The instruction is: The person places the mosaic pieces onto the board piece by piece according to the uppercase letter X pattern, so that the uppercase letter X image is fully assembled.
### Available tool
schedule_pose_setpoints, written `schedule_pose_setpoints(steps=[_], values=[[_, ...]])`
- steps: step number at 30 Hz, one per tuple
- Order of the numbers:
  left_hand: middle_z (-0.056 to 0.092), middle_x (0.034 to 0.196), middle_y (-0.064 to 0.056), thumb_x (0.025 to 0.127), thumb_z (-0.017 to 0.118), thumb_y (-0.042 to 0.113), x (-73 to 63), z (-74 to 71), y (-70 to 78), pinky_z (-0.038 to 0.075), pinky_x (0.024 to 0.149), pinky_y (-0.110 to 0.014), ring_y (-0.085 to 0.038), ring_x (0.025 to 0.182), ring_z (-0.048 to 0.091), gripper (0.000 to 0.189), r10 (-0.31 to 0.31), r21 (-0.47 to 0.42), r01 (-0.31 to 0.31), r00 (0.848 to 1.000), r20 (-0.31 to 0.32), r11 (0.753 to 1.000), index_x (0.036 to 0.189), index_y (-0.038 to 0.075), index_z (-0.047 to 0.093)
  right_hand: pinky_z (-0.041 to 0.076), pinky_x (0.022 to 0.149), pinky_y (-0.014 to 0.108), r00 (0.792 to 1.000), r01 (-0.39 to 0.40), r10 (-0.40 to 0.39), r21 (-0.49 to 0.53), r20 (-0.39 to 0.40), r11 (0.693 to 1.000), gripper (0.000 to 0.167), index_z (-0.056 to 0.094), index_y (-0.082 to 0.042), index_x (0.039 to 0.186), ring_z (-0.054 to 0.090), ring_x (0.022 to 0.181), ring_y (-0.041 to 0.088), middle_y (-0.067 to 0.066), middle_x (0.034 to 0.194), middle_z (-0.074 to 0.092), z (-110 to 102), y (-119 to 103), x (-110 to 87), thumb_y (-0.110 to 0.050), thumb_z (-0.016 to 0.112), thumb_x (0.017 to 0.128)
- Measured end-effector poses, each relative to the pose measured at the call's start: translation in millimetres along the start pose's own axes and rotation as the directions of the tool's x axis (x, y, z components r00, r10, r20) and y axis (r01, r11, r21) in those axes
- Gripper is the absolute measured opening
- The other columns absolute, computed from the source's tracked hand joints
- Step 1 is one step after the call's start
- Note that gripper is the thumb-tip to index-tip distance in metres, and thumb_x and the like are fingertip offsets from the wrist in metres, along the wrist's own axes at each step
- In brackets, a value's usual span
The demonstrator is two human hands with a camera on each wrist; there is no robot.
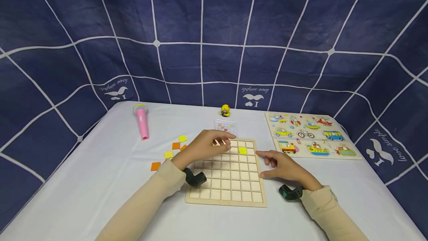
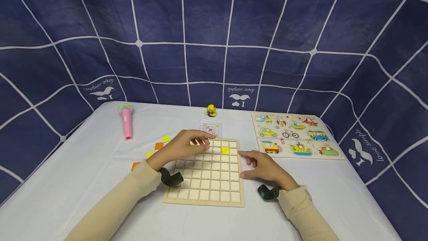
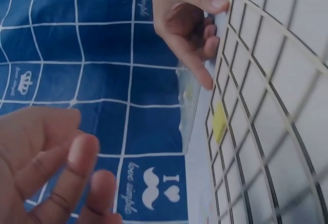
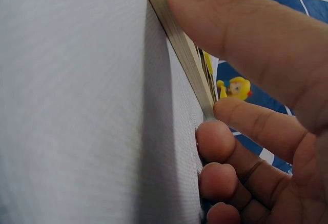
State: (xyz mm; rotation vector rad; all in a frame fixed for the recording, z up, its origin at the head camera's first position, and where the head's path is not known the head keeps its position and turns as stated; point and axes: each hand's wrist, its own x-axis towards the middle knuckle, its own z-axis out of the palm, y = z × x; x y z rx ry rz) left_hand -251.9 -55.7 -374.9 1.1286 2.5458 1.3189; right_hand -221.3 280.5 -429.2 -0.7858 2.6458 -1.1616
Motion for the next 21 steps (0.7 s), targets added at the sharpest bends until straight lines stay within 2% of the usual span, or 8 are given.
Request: schedule_pose_setpoints(steps=[4, 8, 11, 13, 18, 21], values=[[0.078, 0.110, -0.003, 0.101, 0.074, 0.011, -14.9, -8.9, -5.0, 0.059, 0.092, -0.041, -0.012, 0.099, 0.069, 0.036, 0.030, -0.023, -0.031, 0.999, -0.027, 0.999, 0.137, 0.005, 0.074, 0.040, 0.070, 0.026, 1.000, -0.016, 0.016, 0.009, 0.006, 1.000, 0.075, 0.061, 0.010, 0.145, 0.046, 0.079, 0.009, 0.000, 0.094, 0.054, 0, 0, 0.2, -0.018, 0.095, 0.083], [0.078, 0.116, -0.011, 0.100, 0.075, 0.010, -31.2, -17.7, -11.4, 0.057, 0.095, -0.052, -0.020, 0.105, 0.072, 0.036, 0.034, -0.042, -0.036, 0.998, -0.049, 0.998, 0.135, 0.003, 0.074, 0.038, 0.070, 0.027, 0.999, -0.038, 0.037, 0.025, 0.012, 0.999, 0.076, 0.060, 0.009, 0.146, 0.045, 0.080, 0.010, 0.001, 0.095, 0.053, 1, 0, 0.6, -0.017, 0.095, 0.084], [0.078, 0.122, -0.012, 0.099, 0.077, 0.010, -42.2, -22.3, -18.0, 0.056, 0.096, -0.049, -0.030, 0.108, 0.072, 0.034, 0.017, -0.054, -0.021, 0.998, -0.069, 0.998, 0.133, 0.005, 0.075, 0.038, 0.071, 0.027, 0.999, -0.038, 0.037, 0.033, 0.011, 0.999, 0.076, 0.060, 0.009, 0.147, 0.045, 0.080, 0.011, 0.002, 0.095, 0.054, 1, -2, 0.6, -0.017, 0.094, 0.084], [0.077, 0.124, -0.011, 0.099, 0.077, 0.012, -48.6, -24.6, -21.4, 0.055, 0.096, -0.045, -0.032, 0.110, 0.071, 0.032, -0.005, -0.054, 0.001, 0.997, -0.078, 0.999, 0.131, 0.006, 0.076, 0.038, 0.071, 0.027, 0.999, -0.042, 0.041, 0.037, 0.010, 0.998, 0.076, 0.060, 0.009, 0.147, 0.045, 0.080, 0.012, 0.002, 0.095, 0.054, 0, -3, 0.0, -0.017, 0.094, 0.084], [0.077, 0.125, -0.012, 0.099, 0.079, 0.014, -65.2, -33.4, -31.0, 0.055, 0.099, -0.047, -0.028, 0.112, 0.070, 0.030, -0.059, -0.047, 0.055, 0.994, -0.087, 0.997, 0.128, 0.006, 0.077, 0.038, 0.071, 0.027, 0.999, -0.042, 0.042, 0.039, 0.012, 0.998, 0.076, 0.059, 0.009, 0.147, 0.045, 0.080, 0.013, 0.002, 0.095, 0.053, 0, -5, -0.8, -0.017, 0.094, 0.085], [0.077, 0.124, -0.013, 0.098, 0.080, 0.013, -76.0, -41.9, -38.3, 0.056, 0.098, -0.046, -0.030, 0.112, 0.070, 0.030, -0.086, -0.050, 0.082, 0.992, -0.089, 0.995, 0.126, 0.003, 0.077, 0.037, 0.071, 0.027, 0.999, -0.038, 0.038, 0.044, 0.015, 0.998, 0.076, 0.059, 0.010, 0.147, 0.045, 0.080, 0.013, 0.002, 0.095, 0.053, 0, -6, -0.7, -0.016, 0.094, 0.085]])
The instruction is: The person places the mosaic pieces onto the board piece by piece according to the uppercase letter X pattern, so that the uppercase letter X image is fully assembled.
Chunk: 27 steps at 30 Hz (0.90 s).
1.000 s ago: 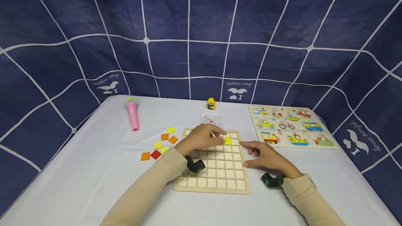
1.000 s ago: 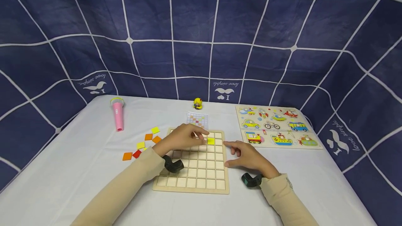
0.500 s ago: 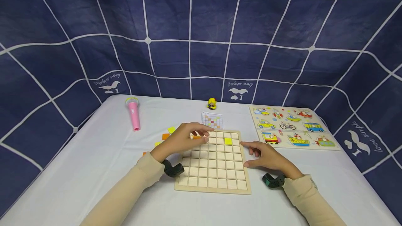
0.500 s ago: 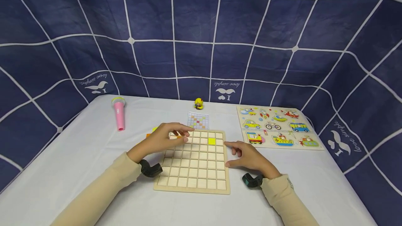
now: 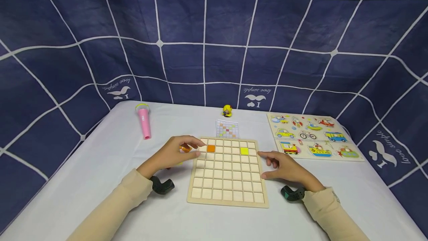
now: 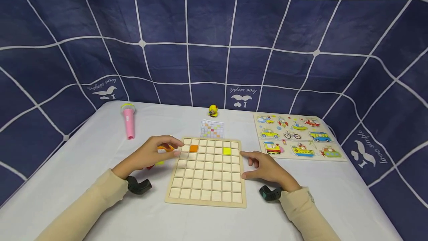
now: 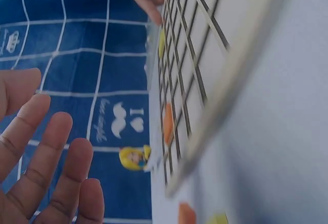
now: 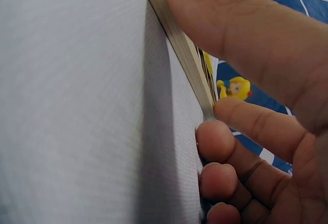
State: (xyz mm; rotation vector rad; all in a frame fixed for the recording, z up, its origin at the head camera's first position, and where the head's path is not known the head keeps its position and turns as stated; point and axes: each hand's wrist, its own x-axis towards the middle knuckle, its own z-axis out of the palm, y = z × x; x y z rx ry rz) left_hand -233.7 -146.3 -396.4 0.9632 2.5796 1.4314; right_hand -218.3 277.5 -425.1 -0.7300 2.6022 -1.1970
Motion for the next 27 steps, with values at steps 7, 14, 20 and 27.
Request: schedule_pose_setpoints(steps=[7, 14, 20, 27], values=[[0.077, 0.119, -0.012, 0.101, 0.076, 0.013, -19.2, -26.1, -18.3, 0.055, 0.096, -0.034, -0.023, 0.106, 0.070, 0.027, -0.085, -0.019, 0.086, 0.996, 0.028, 0.996, 0.125, 0.002, 0.076, 0.037, 0.070, 0.027, 1.000, -0.001, 0.001, -0.002, -0.001, 1.000, 0.076, 0.059, 0.010, 0.147, 0.045, 0.080, 0.013, 0.002, 0.096, 0.053, 0, 0, -0.2, -0.017, 0.094, 0.085], [0.076, 0.123, -0.018, 0.102, 0.070, 0.009, -34.9, -54.6, -37.4, 0.057, 0.089, -0.028, -0.024, 0.104, 0.070, 0.025, -0.159, -0.052, 0.164, 0.983, 0.090, 0.985, 0.124, -0.003, 0.075, 0.037, 0.070, 0.027, 1.000, 0.004, -0.004, 0.000, -0.001, 1.000, 0.076, 0.059, 0.010, 0.147, 0.045, 0.080, 0.013, 0.002, 0.096, 0.053, 0, 0, 0.0, -0.016, 0.094, 0.085], [0.075, 0.124, -0.020, 0.101, 0.070, 0.008, -49.6, -78.6, -47.9, 0.057, 0.092, -0.024, -0.025, 0.110, 0.071, 0.029, -0.204, -0.040, 0.214, 0.962, 0.181, 0.976, 0.126, -0.006, 0.073, 0.037, 0.070, 0.027, 1.000, 0.005, -0.005, -0.003, -0.001, 1.000, 0.077, 0.059, 0.010, 0.147, 0.045, 0.079, 0.013, 0.002, 0.096, 0.053, 1, 0, 0.4, -0.016, 0.094, 0.084], [0.075, 0.124, -0.022, 0.095, 0.070, -0.004, -60.7, -91.3, -55.6, 0.056, 0.090, -0.021, -0.024, 0.102, 0.070, 0.032, -0.232, -0.014, 0.243, 0.941, 0.247, 0.970, 0.127, -0.009, 0.072, 0.037, 0.070, 0.027, 1.000, 0.013, -0.013, -0.003, -0.005, 1.000, 0.076, 0.059, 0.010, 0.146, 0.045, 0.079, 0.013, 0.002, 0.095, 0.053, 1, 1, 0.0, -0.016, 0.094, 0.084]])
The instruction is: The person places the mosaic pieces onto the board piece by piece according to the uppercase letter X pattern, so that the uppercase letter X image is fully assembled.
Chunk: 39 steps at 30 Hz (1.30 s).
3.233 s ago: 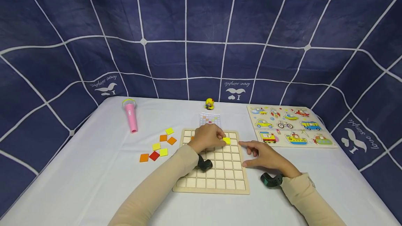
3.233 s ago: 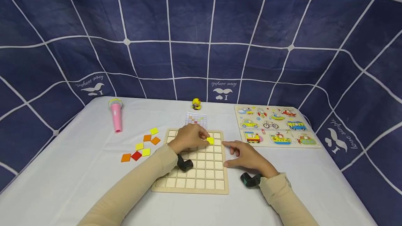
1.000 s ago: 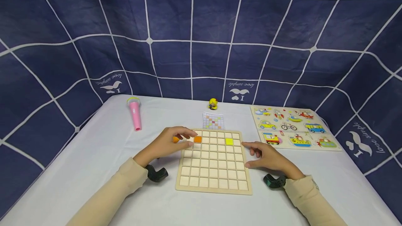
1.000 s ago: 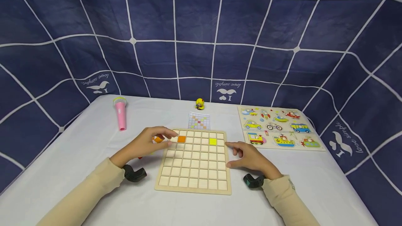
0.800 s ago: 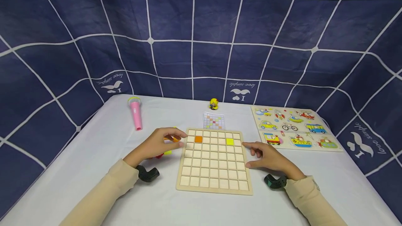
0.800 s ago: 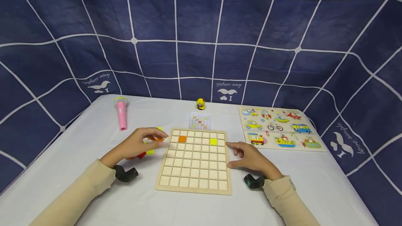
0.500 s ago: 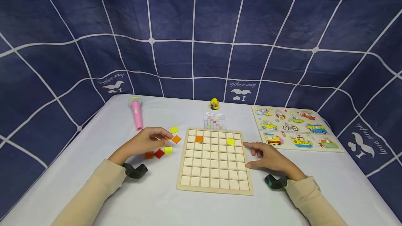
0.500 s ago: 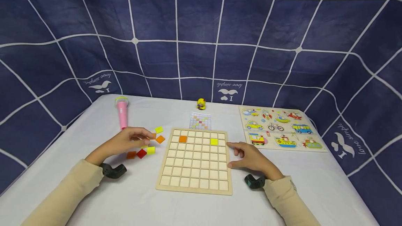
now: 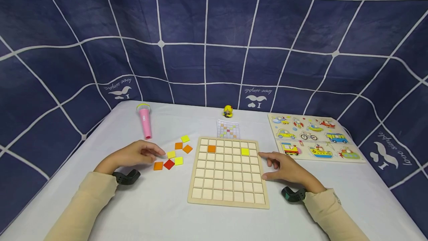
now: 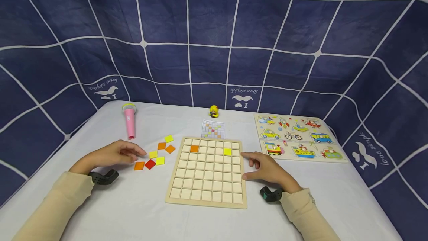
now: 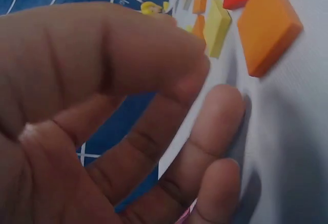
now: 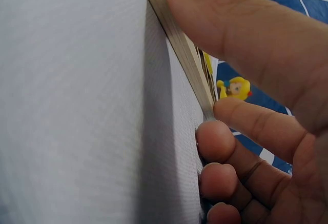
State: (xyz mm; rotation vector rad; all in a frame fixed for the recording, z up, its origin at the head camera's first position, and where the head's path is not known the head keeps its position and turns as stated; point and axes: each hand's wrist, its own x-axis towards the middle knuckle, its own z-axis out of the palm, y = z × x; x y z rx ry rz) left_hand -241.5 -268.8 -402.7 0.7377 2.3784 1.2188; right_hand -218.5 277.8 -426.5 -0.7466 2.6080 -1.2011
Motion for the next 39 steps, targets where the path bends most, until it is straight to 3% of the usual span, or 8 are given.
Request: schedule_pose_setpoints(steps=[13, 24, 28, 34, 39], values=[[0.072, 0.103, -0.003, 0.083, 0.067, -0.010, -1.6, 10.3, 1.5, 0.051, 0.071, -0.025, -0.018, 0.085, 0.057, 0.038, -0.101, 0.094, 0.099, 0.995, 0.022, 0.991, 0.117, 0.001, 0.079, 0.037, 0.070, 0.027, 1.000, -0.012, 0.012, 0.003, 0.006, 1.000, 0.076, 0.059, 0.010, 0.147, 0.045, 0.079, 0.012, 0.001, 0.095, 0.053, 3, 1, -0.8, -0.016, 0.094, 0.084], [0.068, 0.090, 0.001, 0.082, 0.087, 0.002, -4.1, 8.3, 2.7, 0.051, 0.068, -0.025, -0.020, 0.076, 0.056, 0.026, -0.172, 0.176, 0.175, 0.984, -0.037, 0.969, 0.106, 0.008, 0.081, 0.038, 0.070, 0.027, 1.000, -0.010, 0.010, -0.011, 0.006, 1.000, 0.076, 0.060, 0.010, 0.146, 0.045, 0.079, 0.012, 0.001, 0.094, 0.053, 3, 2, -0.4, -0.017, 0.094, 0.084], [0.067, 0.089, 0.001, 0.080, 0.090, 0.006, -3.0, 7.6, 2.6, 0.050, 0.068, -0.026, -0.020, 0.075, 0.056, 0.024, -0.171, 0.184, 0.177, 0.984, -0.049, 0.967, 0.102, 0.009, 0.080, 0.038, 0.070, 0.027, 1.000, -0.011, 0.011, -0.012, 0.004, 1.000, 0.075, 0.060, 0.010, 0.146, 0.045, 0.079, 0.011, 0.001, 0.094, 0.053, 1, 2, 0.5, -0.016, 0.094, 0.084], [0.068, 0.086, 0.004, 0.078, 0.092, 0.011, -2.6, 6.1, 1.9, 0.051, 0.072, -0.025, -0.017, 0.077, 0.058, 0.024, -0.124, 0.219, 0.127, 0.992, -0.028, 0.967, 0.097, 0.010, 0.079, 0.038, 0.070, 0.027, 1.000, -0.012, 0.012, 0.003, 0.015, 1.000, 0.076, 0.058, 0.009, 0.148, 0.045, 0.079, 0.012, 0.002, 0.095, 0.053, -1, 2, 1.1, -0.016, 0.093, 0.085], [0.068, 0.085, 0.002, 0.078, 0.088, 0.010, -3.0, 4.7, 5.6, 0.053, 0.072, -0.023, -0.018, 0.077, 0.061, 0.024, -0.119, 0.149, 0.120, 0.993, -0.017, 0.982, 0.099, 0.006, 0.077, 0.038, 0.070, 0.027, 1.000, -0.019, 0.019, 0.007, 0.015, 1.000, 0.076, 0.059, 0.009, 0.148, 0.045, 0.079, 0.012, 0.002, 0.095, 0.054, -1, 3, 1.4, -0.016, 0.093, 0.085]])
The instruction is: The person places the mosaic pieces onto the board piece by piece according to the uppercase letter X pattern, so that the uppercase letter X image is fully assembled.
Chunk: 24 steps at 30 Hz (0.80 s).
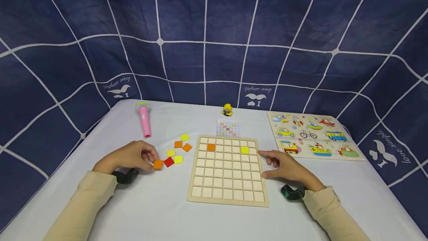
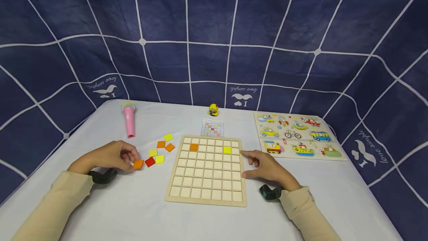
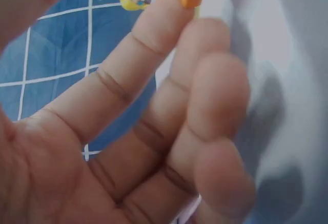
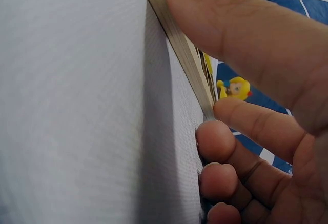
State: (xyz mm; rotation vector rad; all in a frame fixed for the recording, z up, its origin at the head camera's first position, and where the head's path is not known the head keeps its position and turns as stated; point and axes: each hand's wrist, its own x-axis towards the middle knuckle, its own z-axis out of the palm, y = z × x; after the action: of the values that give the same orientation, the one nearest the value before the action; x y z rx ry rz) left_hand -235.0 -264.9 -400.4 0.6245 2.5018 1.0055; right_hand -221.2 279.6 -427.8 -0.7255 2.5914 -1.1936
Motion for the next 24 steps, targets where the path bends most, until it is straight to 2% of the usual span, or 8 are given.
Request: schedule_pose_setpoints(steps=[5, 11, 18, 24], values=[[0.070, 0.086, 0.000, 0.080, 0.083, 0.006, -0.2, 0.1, 4.5, 0.056, 0.071, -0.023, -0.018, 0.078, 0.063, 0.024, 0.016, -0.083, -0.017, 1.000, -0.017, 0.996, 0.103, 0.002, 0.076, 0.038, 0.069, 0.027, 1.000, -0.001, 0.001, 0.001, -0.003, 1.000, 0.076, 0.059, 0.009, 0.148, 0.045, 0.079, 0.012, 0.002, 0.095, 0.053, 0, 0, -0.1, -0.016, 0.094, 0.085], [0.070, 0.090, -0.004, 0.082, 0.083, 0.006, 2.8, 2.0, 11.0, 0.056, 0.071, -0.022, -0.016, 0.078, 0.063, 0.028, 0.051, -0.158, -0.057, 0.998, -0.046, 0.986, 0.107, -0.002, 0.075, 0.038, 0.070, 0.027, 1.000, 0.007, -0.007, -0.004, -0.006, 1.000, 0.076, 0.059, 0.009, 0.147, 0.045, 0.079, 0.013, 0.002, 0.096, 0.054, 0, -1, -0.9, -0.016, 0.093, 0.085], [0.068, 0.090, -0.004, 0.081, 0.081, 0.007, 6.9, 5.3, 17.8, 0.055, 0.075, -0.022, -0.017, 0.080, 0.061, 0.026, 0.070, -0.122, -0.085, 0.990, -0.123, 0.989, 0.105, 0.001, 0.074, 0.039, 0.070, 0.027, 1.000, 0.013, -0.013, -0.004, -0.008, 1.000, 0.075, 0.059, 0.010, 0.146, 0.045, 0.079, 0.012, 0.002, 0.095, 0.054, 1, -1, -1.0, -0.015, 0.094, 0.085], [0.069, 0.089, -0.004, 0.079, 0.083, 0.007, 14.4, 13.7, 24.8, 0.055, 0.073, -0.024, -0.020, 0.079, 0.062, 0.025, 0.075, -0.107, -0.098, 0.977, -0.202, 0.989, 0.102, 0.004, 0.075, 0.038, 0.070, 0.027, 1.000, 0.018, -0.018, -0.003, -0.011, 1.000, 0.075, 0.059, 0.010, 0.146, 0.045, 0.079, 0.013, 0.002, 0.096, 0.054, 1, 0, -0.9, -0.015, 0.094, 0.085]])
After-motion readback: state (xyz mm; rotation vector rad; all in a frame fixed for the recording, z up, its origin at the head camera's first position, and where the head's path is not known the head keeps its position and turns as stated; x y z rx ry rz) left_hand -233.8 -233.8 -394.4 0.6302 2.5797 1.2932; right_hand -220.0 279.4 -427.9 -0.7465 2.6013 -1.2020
